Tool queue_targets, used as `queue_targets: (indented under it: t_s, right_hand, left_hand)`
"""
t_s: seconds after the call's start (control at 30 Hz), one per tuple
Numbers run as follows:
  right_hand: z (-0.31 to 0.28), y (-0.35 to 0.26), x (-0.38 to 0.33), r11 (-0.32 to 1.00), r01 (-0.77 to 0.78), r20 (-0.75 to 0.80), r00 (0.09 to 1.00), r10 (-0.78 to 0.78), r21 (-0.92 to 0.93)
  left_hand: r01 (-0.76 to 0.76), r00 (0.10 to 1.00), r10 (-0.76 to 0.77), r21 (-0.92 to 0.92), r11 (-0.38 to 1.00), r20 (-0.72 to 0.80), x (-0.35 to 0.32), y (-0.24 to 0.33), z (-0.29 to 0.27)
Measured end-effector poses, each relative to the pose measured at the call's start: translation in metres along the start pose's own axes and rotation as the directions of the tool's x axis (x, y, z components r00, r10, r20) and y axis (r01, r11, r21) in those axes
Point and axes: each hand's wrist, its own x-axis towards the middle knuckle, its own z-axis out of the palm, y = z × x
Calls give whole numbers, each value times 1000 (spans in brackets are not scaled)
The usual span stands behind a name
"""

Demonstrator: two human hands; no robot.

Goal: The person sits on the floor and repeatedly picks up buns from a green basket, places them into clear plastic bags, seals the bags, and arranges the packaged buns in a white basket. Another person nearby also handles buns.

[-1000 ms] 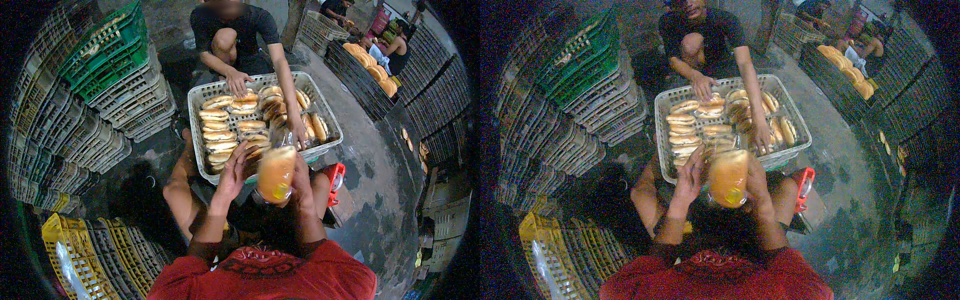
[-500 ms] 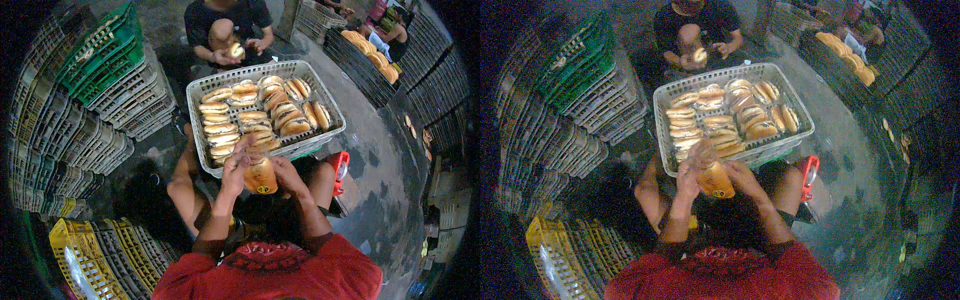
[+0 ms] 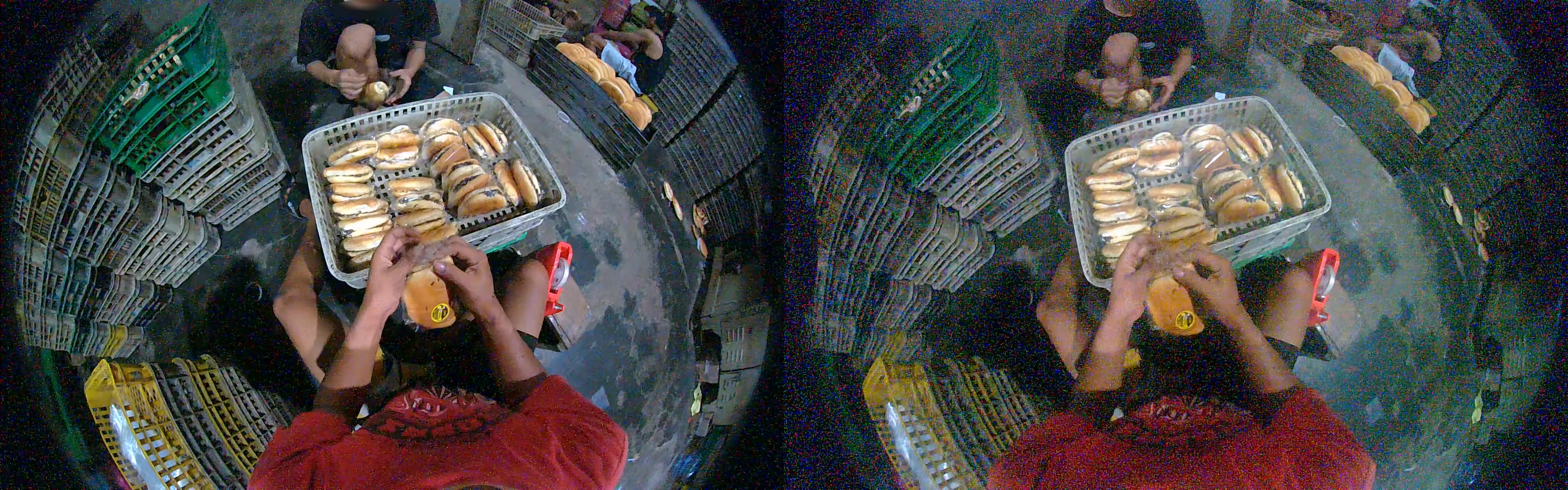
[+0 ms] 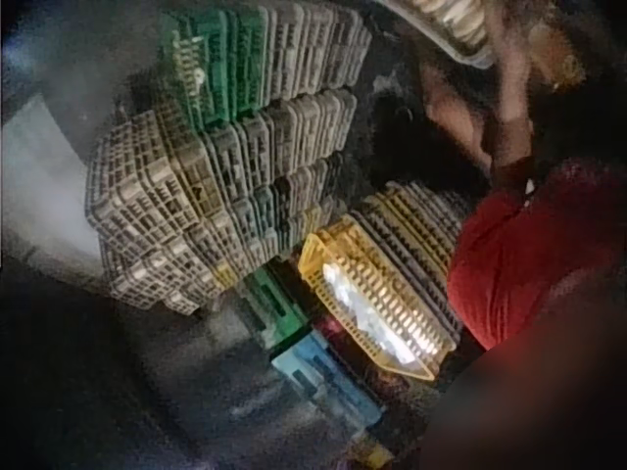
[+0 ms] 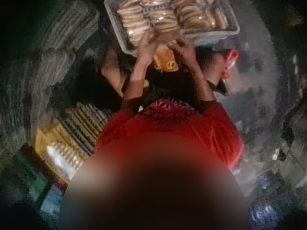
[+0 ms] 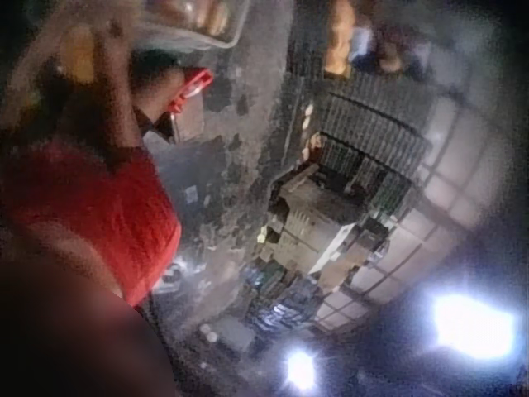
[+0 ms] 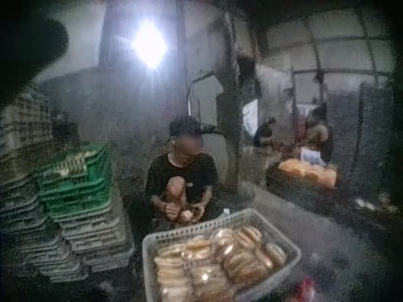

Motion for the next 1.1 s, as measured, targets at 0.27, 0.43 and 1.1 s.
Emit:
queue_targets:
  t_s: [0.27,0.43,1.1]
  right_hand:
    - [3,-3,-6,992,-72,-256,966,44,-102]
    - [5,-16,-11,995,-21,-251,968,-4,-95]
    - [-57,15,-64,1000,16,-526,850,-27,-25]
  left_hand:
    - [-89,987,145,504,859,-73,-14,1,20]
    - [-82,979,131,288,954,-156,-16,-3,29]
    - [-164,957,251,450,878,-142,-29,-34,81]
